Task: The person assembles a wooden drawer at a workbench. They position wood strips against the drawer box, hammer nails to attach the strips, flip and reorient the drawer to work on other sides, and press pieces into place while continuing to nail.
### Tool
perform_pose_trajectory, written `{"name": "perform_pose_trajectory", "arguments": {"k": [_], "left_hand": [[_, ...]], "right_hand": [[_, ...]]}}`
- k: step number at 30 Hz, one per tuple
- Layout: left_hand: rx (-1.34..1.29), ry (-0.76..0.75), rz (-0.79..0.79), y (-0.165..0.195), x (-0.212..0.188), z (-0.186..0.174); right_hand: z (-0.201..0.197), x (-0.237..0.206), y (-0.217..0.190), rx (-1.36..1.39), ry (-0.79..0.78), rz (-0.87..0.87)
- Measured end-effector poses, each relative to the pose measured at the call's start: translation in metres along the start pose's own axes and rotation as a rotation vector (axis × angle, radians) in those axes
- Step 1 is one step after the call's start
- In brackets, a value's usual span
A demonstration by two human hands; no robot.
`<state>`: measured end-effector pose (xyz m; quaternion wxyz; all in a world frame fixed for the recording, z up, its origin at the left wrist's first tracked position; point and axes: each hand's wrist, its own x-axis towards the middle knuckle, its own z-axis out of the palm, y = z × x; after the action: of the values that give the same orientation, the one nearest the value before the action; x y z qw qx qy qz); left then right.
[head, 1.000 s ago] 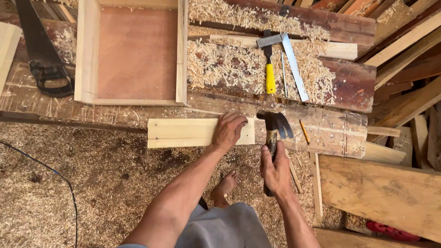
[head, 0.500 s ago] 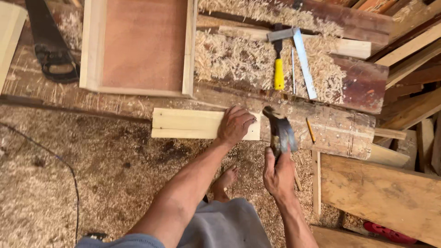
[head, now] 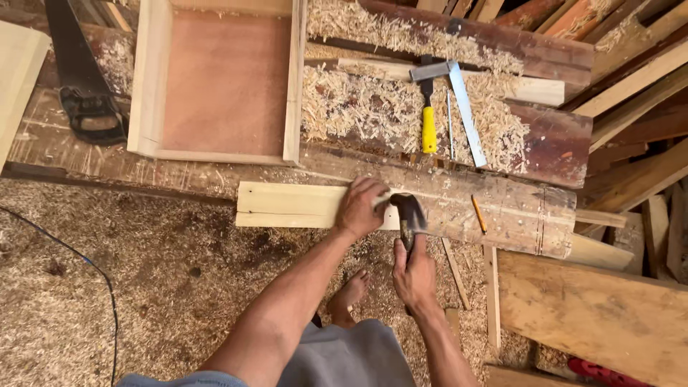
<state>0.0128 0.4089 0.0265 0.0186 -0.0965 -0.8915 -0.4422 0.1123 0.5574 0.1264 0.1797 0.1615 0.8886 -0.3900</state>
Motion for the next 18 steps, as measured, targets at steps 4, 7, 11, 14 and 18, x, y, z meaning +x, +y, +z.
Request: {"name": "perform_pose_trajectory", "arguments": {"k": [4,7,11,14,18], "left_hand": [[0.024,-0.275,-0.015,0.010,0.003,-0.033],[0.509,-0.437,0.000,0.004,-0.010,-0.060],[0.583,-0.244,0.059,-0.021,-0.033,-0.089],[0.627,-0.229,-0.046,-0.034,-0.055,-0.104],[0.691,0.012,-0.040,-0.048,-0.086,-0.150]], "right_hand": [[0.006,0.015,-0.001,0.088,0.075,0.072],[0.000,0.024,0.003,0.054,0.124,0.030],[-0.007,0.054,0.013,-0.166,0.204,-0.024],[-0.007,0.075,0.028,-0.342,0.166,0.063],[0.005,0.100,0.027,-0.470,0.307,-0.160]]}}
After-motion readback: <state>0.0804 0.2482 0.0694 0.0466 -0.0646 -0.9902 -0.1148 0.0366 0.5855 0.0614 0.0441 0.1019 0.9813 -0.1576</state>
